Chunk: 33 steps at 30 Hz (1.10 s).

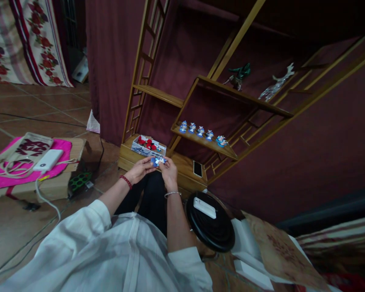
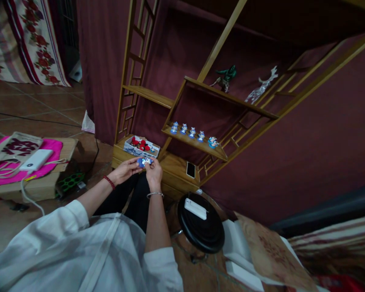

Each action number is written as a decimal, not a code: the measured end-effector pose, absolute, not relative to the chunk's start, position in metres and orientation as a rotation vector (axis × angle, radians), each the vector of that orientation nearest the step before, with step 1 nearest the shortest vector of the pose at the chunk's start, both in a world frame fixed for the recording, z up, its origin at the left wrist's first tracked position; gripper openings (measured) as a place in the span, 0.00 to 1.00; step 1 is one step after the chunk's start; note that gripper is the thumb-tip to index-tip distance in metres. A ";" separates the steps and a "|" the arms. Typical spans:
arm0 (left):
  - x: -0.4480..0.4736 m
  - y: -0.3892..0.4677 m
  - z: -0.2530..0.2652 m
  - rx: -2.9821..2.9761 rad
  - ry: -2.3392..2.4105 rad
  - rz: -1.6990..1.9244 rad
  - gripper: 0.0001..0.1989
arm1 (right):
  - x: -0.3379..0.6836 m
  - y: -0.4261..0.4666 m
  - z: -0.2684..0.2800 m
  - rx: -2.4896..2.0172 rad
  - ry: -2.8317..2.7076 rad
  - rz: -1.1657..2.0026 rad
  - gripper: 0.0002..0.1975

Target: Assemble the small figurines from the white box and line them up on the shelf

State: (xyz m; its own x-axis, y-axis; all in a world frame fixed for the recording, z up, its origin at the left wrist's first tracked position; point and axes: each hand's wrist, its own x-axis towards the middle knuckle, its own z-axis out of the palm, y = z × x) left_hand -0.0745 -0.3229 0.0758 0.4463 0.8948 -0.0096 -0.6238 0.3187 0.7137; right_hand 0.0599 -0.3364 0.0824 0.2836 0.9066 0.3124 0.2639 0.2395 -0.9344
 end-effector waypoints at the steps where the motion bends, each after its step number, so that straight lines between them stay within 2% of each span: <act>1: -0.075 -0.323 0.075 0.702 0.444 1.038 0.17 | 0.059 -0.337 0.082 -1.283 -1.240 0.643 0.17; 6: -0.076 -0.321 0.070 0.703 0.434 1.015 0.19 | 0.057 -0.338 0.081 -1.309 -1.240 0.615 0.16; 33: -0.083 -0.318 0.056 0.702 0.424 1.022 0.16 | 0.049 -0.337 0.084 -1.257 -1.291 0.723 0.14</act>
